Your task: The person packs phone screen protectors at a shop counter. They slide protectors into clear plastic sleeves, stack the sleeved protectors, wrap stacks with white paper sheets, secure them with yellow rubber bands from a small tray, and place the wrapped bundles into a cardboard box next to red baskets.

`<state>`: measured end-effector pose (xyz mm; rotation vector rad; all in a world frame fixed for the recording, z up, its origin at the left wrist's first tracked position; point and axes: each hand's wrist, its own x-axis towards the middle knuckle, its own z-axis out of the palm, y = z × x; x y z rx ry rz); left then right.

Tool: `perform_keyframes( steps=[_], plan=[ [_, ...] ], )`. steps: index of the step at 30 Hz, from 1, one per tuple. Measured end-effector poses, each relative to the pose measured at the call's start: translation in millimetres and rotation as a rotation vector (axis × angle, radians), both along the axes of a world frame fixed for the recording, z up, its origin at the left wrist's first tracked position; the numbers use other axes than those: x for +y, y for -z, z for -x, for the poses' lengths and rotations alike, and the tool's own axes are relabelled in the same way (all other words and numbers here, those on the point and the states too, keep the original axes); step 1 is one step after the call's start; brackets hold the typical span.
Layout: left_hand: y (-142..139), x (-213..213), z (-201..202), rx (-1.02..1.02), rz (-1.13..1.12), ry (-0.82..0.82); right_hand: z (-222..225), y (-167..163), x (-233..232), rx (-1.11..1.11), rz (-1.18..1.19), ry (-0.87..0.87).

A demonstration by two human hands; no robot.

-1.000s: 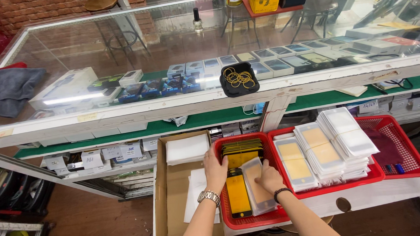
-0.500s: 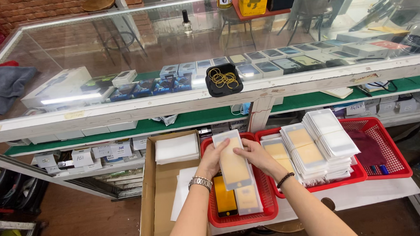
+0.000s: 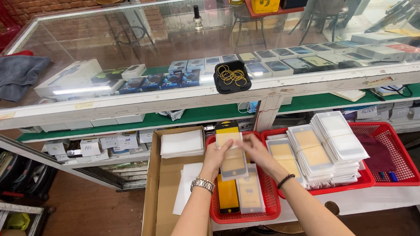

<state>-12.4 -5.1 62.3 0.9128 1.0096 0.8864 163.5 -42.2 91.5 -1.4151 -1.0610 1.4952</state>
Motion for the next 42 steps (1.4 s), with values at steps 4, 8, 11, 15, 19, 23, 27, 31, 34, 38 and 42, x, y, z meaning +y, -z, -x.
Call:
perform_keyframes(
  steps=[4,8,11,15,19,23,27,31,34,38,42],
  plan=[
    [-5.7,3.7,7.8,0.052,-0.077,0.066,3.3,13.9,15.6,0.140,-0.030,0.046],
    [-9.0,11.4,20.2,0.113,-0.179,0.083,16.3,25.5,33.6,0.252,-0.004,0.093],
    [-10.7,10.7,33.8,0.083,-0.129,0.093,22.7,28.7,45.1,0.228,0.002,0.082],
    [-18.1,10.7,56.1,0.125,-0.090,0.156,38.6,30.7,54.2,0.213,-0.016,-0.007],
    [-23.2,7.0,72.2,0.163,-0.052,0.286,53.6,22.9,74.5,0.257,0.053,0.332],
    [-8.5,4.3,111.2,0.328,-0.073,0.399,20.5,17.4,84.9,0.437,-0.140,0.557],
    [34.9,9.9,177.6,0.406,0.179,0.035,22.4,66.3,62.6,0.097,-0.046,0.431],
    [89.3,3.9,203.4,0.665,0.112,-0.003,72.8,124.8,32.7,-0.612,0.045,0.131],
    [109.9,-7.7,198.3,0.850,0.096,-0.096,94.5,131.6,19.9,-0.513,0.073,0.083],
    [116.4,-23.8,178.7,1.050,0.017,-0.180,78.8,114.8,11.1,-0.952,0.049,-0.092],
    [106.1,-29.8,158.1,1.176,0.032,-0.198,66.2,105.1,-8.9,-1.332,0.317,-0.341]
  ],
)
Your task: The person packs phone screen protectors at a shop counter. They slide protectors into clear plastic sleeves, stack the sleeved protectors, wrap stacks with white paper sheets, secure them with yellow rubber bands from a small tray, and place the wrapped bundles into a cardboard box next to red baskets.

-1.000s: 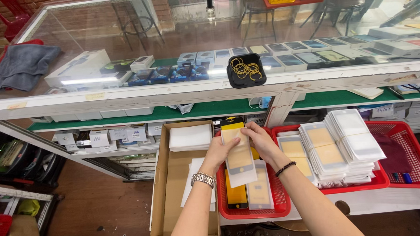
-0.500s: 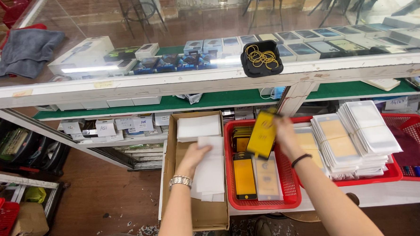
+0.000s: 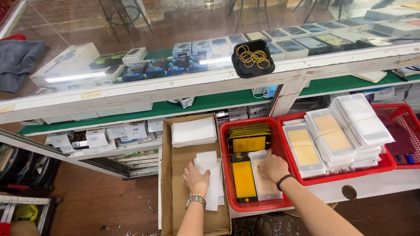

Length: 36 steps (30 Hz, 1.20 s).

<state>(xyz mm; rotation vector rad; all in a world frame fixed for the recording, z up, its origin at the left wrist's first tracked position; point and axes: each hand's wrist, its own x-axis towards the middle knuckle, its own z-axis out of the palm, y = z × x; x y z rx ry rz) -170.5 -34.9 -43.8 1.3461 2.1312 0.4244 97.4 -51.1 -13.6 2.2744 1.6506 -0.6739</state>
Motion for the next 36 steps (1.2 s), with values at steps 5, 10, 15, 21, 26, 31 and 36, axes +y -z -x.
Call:
perform_keyframes(
  steps=[5,10,15,21,26,31,36],
  plan=[
    [-5.2,9.8,-20.9,-0.081,-0.097,0.039,4.7,20.1,-15.4,-0.038,-0.059,-0.038],
    [-9.7,17.0,-54.5,-0.231,-0.332,0.085,-23.1,24.9,-12.0,0.076,-0.219,0.076],
    [-33.6,19.0,-99.8,-0.474,-0.345,0.121,-64.4,-7.5,1.4,0.516,-0.409,0.061],
    [-70.8,37.4,-137.3,-1.378,0.108,0.182,-60.7,-71.5,4.9,1.342,-0.251,0.264],
    [-93.3,46.8,-143.7,-1.516,-0.074,0.074,-48.2,-92.9,-25.9,1.362,-0.064,0.241],
    [-93.8,34.6,-150.1,-1.402,-0.100,0.089,-42.2,-102.5,-24.8,1.468,-0.108,0.177],
    [-90.7,28.4,-137.8,-1.296,-0.028,0.165,-47.6,-108.6,-3.1,1.139,-0.174,0.271]
  ],
)
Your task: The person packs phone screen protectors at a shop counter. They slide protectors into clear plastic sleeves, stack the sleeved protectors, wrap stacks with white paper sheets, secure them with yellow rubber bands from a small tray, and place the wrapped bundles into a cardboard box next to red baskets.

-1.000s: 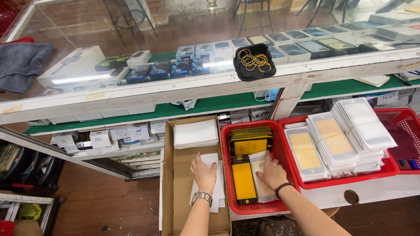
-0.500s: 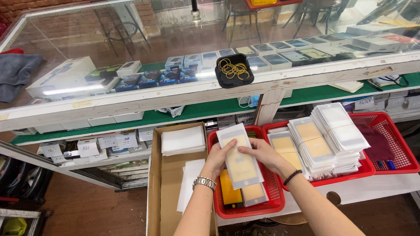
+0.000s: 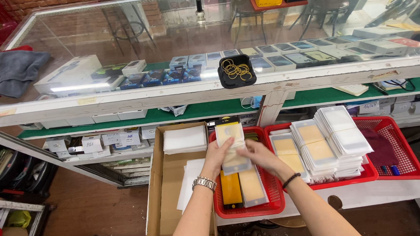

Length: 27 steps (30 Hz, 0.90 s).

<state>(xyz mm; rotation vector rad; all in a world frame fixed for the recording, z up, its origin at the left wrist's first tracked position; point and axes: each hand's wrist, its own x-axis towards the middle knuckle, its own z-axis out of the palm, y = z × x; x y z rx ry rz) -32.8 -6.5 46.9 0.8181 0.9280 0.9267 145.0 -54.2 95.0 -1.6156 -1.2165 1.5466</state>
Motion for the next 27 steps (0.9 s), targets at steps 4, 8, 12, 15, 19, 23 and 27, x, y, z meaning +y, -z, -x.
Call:
perform_keyframes(
  steps=[4,8,12,15,19,23,27],
  plan=[
    [-6.4,-5.4,15.8,0.177,-0.063,0.136,-7.1,12.2,30.2,0.134,-0.314,0.144],
    [-14.0,-14.4,37.3,0.245,-0.056,0.287,-7.6,36.1,56.0,0.256,-0.220,0.242],
    [-6.5,-10.1,87.1,0.456,-0.022,0.395,-6.4,54.7,72.7,0.395,-0.222,0.632],
    [18.4,-3.3,142.2,0.598,0.077,0.278,5.0,75.1,70.6,0.168,-0.226,0.659],
    [68.3,0.3,180.3,0.534,0.222,-0.055,46.0,113.2,52.3,-0.397,-0.214,0.372],
    [95.7,-8.2,182.0,0.733,0.246,-0.071,70.6,131.3,36.0,-0.516,-0.158,0.219],
    [100.7,-16.6,163.8,1.181,0.102,-0.138,55.2,131.1,26.2,-0.795,-0.242,0.074]
  ],
)
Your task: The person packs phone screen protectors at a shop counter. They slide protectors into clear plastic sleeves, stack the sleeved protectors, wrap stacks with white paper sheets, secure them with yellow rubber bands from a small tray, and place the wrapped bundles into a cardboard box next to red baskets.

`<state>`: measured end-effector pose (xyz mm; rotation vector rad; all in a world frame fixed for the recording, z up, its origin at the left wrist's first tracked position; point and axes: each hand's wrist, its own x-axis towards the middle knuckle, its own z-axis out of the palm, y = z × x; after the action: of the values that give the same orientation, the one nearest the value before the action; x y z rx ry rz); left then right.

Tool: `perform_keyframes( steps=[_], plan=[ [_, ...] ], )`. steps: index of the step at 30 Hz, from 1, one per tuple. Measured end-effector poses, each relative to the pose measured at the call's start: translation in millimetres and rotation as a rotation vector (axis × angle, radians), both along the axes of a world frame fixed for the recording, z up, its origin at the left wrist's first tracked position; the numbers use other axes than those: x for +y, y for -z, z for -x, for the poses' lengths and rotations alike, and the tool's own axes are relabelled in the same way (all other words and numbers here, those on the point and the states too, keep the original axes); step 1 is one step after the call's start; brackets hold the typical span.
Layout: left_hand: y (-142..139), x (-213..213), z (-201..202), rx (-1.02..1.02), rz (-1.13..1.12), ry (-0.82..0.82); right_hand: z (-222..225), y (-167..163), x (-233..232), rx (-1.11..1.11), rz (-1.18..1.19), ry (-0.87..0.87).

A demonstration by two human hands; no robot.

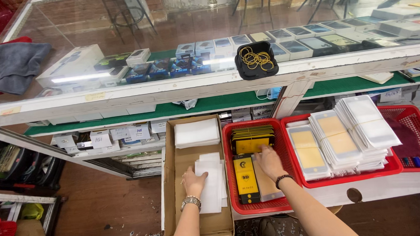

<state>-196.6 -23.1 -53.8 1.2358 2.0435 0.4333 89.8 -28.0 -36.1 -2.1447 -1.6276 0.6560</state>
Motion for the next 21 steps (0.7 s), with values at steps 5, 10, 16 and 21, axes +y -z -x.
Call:
perform_keyframes(
  steps=[5,10,16,21],
  plan=[
    [-5.2,5.0,-28.6,0.094,-0.099,0.060,-18.5,-0.4,-27.9,-0.306,0.507,-0.158],
    [-5.1,11.5,-50.3,-0.005,-0.265,0.093,-15.7,5.7,-44.9,-0.241,0.403,-0.026],
    [-18.5,17.9,-75.3,-0.107,-0.405,0.119,-46.0,3.8,-41.1,0.025,0.288,0.073],
    [-38.5,16.4,-96.0,-0.198,-0.435,0.133,-63.2,0.9,-43.7,0.000,0.098,0.002]
  ],
)
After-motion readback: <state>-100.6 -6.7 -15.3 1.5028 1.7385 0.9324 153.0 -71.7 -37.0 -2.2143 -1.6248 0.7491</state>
